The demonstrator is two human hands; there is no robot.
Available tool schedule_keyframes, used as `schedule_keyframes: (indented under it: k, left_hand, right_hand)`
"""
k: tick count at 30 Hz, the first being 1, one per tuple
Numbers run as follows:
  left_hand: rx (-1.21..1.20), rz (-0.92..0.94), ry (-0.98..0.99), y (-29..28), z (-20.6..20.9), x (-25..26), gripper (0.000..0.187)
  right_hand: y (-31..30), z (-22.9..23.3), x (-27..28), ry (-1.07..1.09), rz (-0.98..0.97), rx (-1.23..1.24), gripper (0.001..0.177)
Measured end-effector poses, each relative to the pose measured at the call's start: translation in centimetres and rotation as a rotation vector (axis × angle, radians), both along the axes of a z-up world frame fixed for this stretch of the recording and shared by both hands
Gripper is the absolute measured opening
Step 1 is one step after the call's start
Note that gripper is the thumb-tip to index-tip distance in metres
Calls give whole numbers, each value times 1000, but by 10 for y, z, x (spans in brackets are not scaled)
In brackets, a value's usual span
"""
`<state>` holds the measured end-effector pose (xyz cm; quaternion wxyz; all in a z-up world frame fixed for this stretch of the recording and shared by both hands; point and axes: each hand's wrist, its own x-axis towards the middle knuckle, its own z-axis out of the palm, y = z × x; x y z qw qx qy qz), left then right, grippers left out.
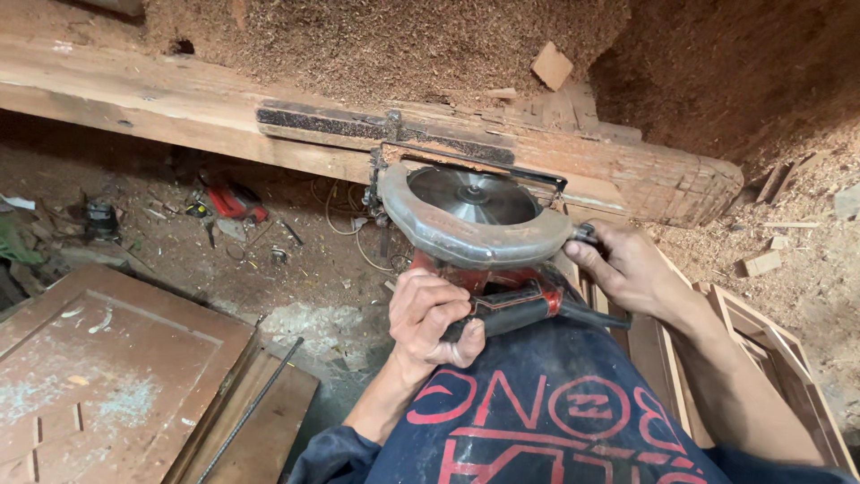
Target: The person uses a circular saw to cut into a thick wooden beam in a dusty workshop. They grip the saw with both hands and guide it along the wood while standing on a floor covered in sawdust.
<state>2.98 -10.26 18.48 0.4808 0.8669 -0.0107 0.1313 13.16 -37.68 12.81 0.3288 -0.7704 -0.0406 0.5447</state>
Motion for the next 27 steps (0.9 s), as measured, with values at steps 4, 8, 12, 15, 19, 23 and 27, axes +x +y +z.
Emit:
schedule_keyframes:
  k: [4,8,12,15,19,23,27]
  left_hand:
    - [-3,12,15,0,2,2,18]
    - [-13,10,5,0,2,3,17]
    - [-2,-4,6,2,3,3,16]
    - [-7,-9,-1,2,2,4,16]
    - [-20,7,3,1,2,3,15]
    - [-4,1,6,1,4,2,15]
    - [-14,1,18,1,4,2,14]
  right_hand:
    - [-4,-7,10,-145,107,152,32]
    - [-8,-9,1,-296,124,223,26]
    - [-6,-9,-10,-486,58,303,11]
    - [-5,-15,-6,-554,95,309,21]
    - [-12,-14,0,-574,262,184,19]
    - [-9,-9,1,-914,469,145,24]
    - [-12,-2,17,168,148,-191,36]
